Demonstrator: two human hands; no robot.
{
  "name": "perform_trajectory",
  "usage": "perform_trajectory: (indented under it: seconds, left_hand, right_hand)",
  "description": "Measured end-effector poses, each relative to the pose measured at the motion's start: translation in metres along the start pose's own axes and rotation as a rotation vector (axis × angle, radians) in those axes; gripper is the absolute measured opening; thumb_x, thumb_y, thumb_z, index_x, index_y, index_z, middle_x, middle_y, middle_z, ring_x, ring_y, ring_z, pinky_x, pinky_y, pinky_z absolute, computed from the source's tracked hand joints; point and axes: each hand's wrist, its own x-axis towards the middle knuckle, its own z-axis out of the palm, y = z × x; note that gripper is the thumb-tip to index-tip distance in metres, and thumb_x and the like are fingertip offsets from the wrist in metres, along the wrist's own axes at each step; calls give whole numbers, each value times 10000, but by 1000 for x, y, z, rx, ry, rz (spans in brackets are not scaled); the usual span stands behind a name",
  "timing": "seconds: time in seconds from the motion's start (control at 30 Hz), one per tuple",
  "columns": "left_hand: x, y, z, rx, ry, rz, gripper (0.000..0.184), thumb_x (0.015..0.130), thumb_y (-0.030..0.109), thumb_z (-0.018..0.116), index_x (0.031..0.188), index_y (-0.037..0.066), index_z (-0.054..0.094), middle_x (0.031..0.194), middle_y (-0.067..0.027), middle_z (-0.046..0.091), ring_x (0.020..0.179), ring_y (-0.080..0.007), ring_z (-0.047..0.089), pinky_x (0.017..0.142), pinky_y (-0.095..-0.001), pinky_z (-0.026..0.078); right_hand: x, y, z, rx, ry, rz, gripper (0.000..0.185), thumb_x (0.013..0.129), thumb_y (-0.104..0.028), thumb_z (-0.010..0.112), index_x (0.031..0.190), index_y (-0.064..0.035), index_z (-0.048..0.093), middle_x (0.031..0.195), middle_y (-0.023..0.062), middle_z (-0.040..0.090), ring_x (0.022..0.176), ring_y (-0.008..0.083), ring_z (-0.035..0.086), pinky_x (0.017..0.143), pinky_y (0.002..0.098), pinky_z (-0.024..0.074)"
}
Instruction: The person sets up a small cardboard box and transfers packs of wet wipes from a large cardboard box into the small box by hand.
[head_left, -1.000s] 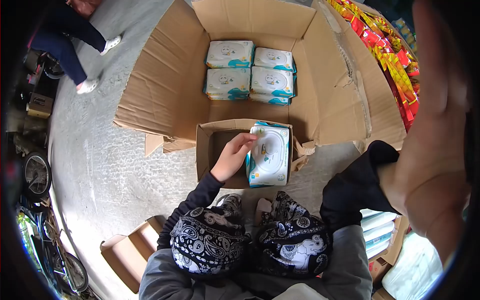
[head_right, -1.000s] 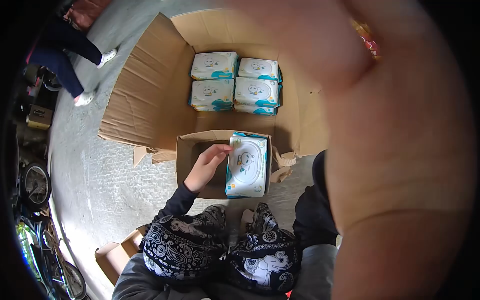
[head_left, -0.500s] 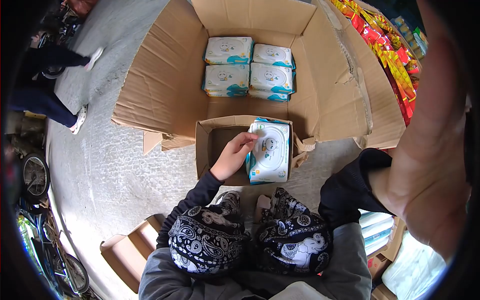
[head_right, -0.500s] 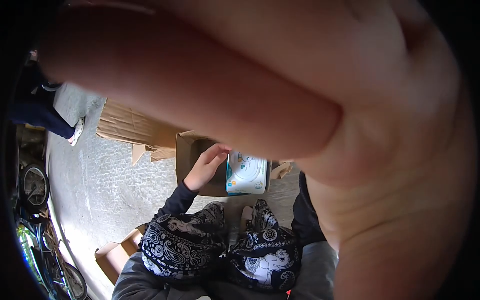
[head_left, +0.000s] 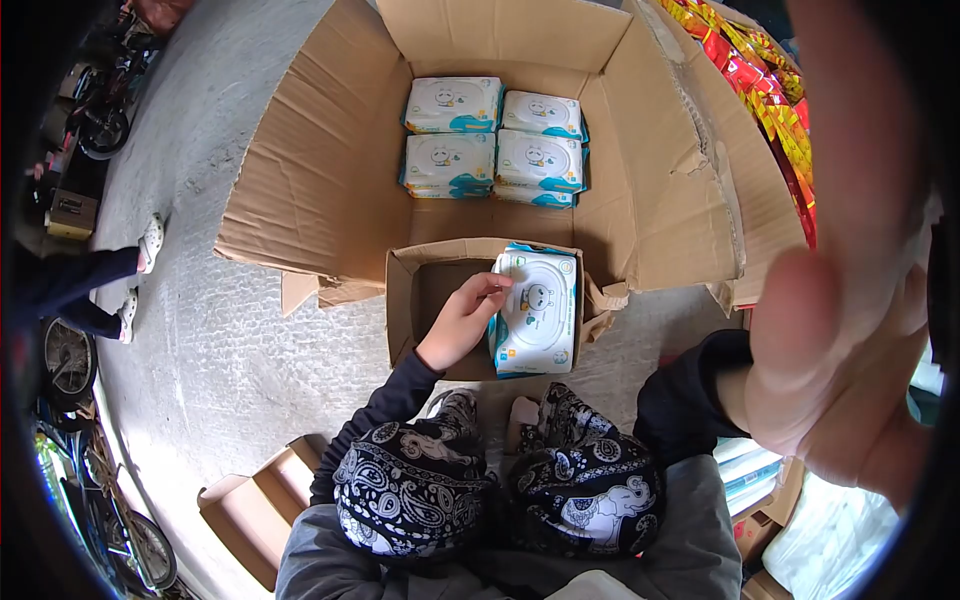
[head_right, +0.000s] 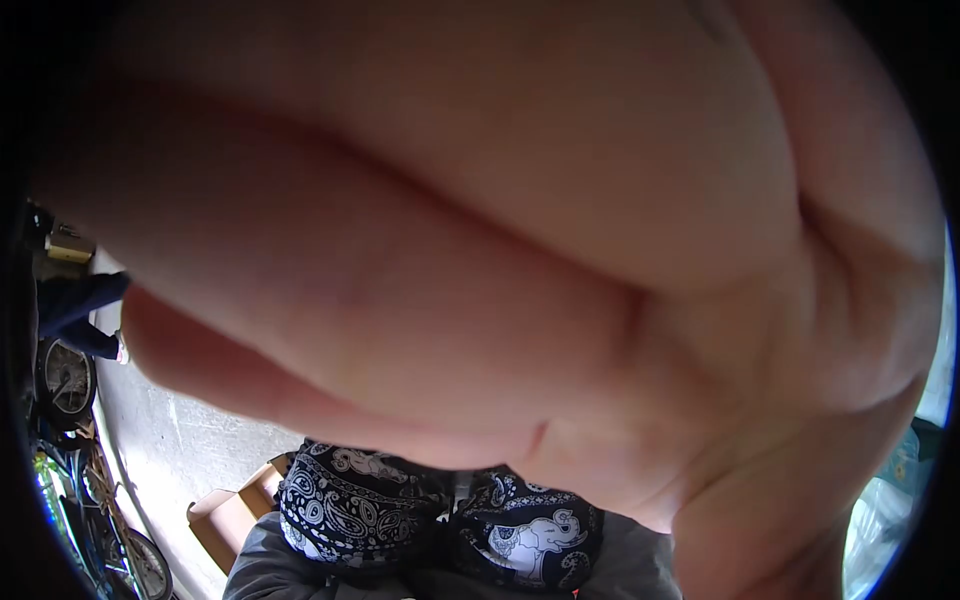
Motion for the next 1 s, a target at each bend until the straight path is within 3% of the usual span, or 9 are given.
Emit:
perform_trajectory:
  seconds: [0.1,0.2,0.27,0.33,0.43,0.67,0.77,0.9,1.0]
  left_hand:
    - [-14,59,14,-4,97,101,187,820,53,389,981,-1,466,920,-51,515,859,-106,471,785,-225,363]
    - [16,15,-19,83,83,36,172,820,53,386,948,-6,486,883,-46,526,830,-104,477,768,-221,368]
    - [33,26,-31,78,131,97,166,820,60,389,924,-9,499,856,-41,532,815,-104,480,759,-221,370]
    - [62,33,-40,77,179,158,164,820,66,392,900,-12,513,830,-36,539,800,-105,482,750,-221,372]
    - [129,10,-54,166,152,69,185,797,119,431,857,-23,532,774,-60,551,747,-135,505,710,-233,392]
    - [228,-59,-44,627,163,-93,481,676,230,567,1019,-67,406,862,-183,540,818,-232,531,674,-305,426]
    - [245,-114,-36,1037,429,256,553,646,215,587,1052,-73,346,976,-228,475,827,-256,516,689,-317,426]
    - [240,-73,-42,228,250,-107,505,634,199,603,1005,-73,395,1044,-217,427,832,-246,498,719,-300,410]
    - [234,-63,-44,150,231,-224,459,641,175,604,983,-72,423,1016,-192,445,817,-221,489,714,-279,400]
  right_hand:
    - [1,2,-2,12,-10,16,414,874,-222,143,1227,-15,209,1239,175,320,1122,175,362,892,292,331]
    - [7,-1,-5,26,-20,34,404,884,-212,116,1226,-19,213,1238,170,325,1119,164,369,890,283,336]
    - [-3,21,3,210,123,277,576,796,-233,455,1218,74,210,1276,218,224,1190,294,238,962,397,218]
    - [-28,90,-5,490,335,581,410,808,-91,401,1181,53,310,1231,191,324,1160,253,309,955,374,254]
    - [-100,225,4,582,901,1022,338,795,-164,450,1049,57,426,1077,157,478,991,231,466,866,330,350]
    - [-193,338,41,-176,665,1454,493,736,-322,554,1005,81,462,952,120,531,907,204,491,780,312,372]
    - [-187,327,37,41,676,1432,501,721,-345,578,998,60,477,928,107,548,858,202,515,763,331,388]
    - [-191,325,32,285,674,1473,515,708,-363,600,1026,23,475,941,96,550,854,191,523,756,342,405]
    - [-186,316,31,435,678,1478,515,705,-353,609,1050,1,465,956,90,547,870,182,522,758,343,413]
